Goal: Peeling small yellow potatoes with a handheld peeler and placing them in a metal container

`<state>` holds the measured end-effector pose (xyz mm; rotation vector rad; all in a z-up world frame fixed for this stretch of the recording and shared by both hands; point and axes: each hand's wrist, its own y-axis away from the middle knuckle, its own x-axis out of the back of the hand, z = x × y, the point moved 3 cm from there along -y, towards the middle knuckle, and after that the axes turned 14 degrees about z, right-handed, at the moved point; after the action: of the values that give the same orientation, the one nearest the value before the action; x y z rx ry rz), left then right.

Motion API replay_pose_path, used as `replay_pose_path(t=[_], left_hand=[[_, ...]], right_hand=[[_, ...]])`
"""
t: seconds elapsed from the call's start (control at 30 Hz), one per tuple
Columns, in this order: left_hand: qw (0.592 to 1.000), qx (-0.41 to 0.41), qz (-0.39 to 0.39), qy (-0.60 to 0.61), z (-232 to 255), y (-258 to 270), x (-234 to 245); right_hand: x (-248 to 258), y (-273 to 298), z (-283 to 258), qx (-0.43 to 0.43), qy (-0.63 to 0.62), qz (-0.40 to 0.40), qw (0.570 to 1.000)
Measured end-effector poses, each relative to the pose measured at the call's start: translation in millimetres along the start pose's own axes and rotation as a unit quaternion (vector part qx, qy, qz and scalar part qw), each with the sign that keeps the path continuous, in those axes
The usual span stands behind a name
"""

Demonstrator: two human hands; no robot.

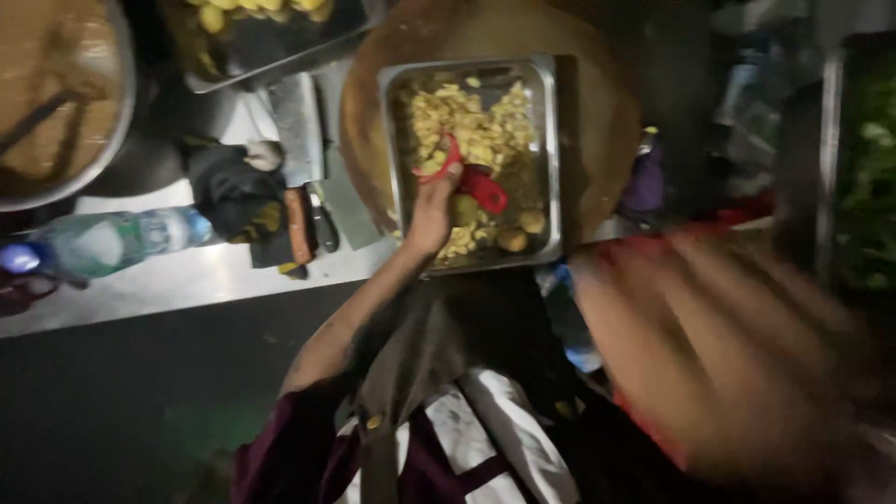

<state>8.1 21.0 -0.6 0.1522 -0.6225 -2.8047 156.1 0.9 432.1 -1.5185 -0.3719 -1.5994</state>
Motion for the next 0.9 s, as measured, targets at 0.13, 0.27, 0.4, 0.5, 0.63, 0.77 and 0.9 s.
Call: replay_pose_path(t=[0.13,0.27,0.4,0.5,0.63,0.77,0.9], left_hand=[[0.999,0.016,-0.006,0.038,-17,0,-3],[0.999,-0.021,-0.048,0.007,-19,-4,-1],[0.997,-0.025,-0.065,-0.021,-28,-11,0],[0.998,-0.004,-0.059,-0.020,-21,-7,-1],[0.997,-0.045,-0.066,-0.019,-28,-10,-1],[0.987,-0.142,-0.079,0.003,54,16,0],[0.985,0.106,0.094,0.099,10,-11,18]], right_hand=[[-233,66,8,-0.135,-0.297,-0.029,0.945],[-312,87,-15,-0.182,-0.356,-0.015,0.916],[-368,104,-31,-0.262,-0.457,0.008,0.850],[-380,105,-35,-0.289,-0.487,0.013,0.824],[-395,114,-41,-0.325,-0.546,0.033,0.771],[-361,105,-50,-0.349,-0.542,0.087,0.760],[-370,126,-31,-0.342,-0.335,0.134,0.868]])
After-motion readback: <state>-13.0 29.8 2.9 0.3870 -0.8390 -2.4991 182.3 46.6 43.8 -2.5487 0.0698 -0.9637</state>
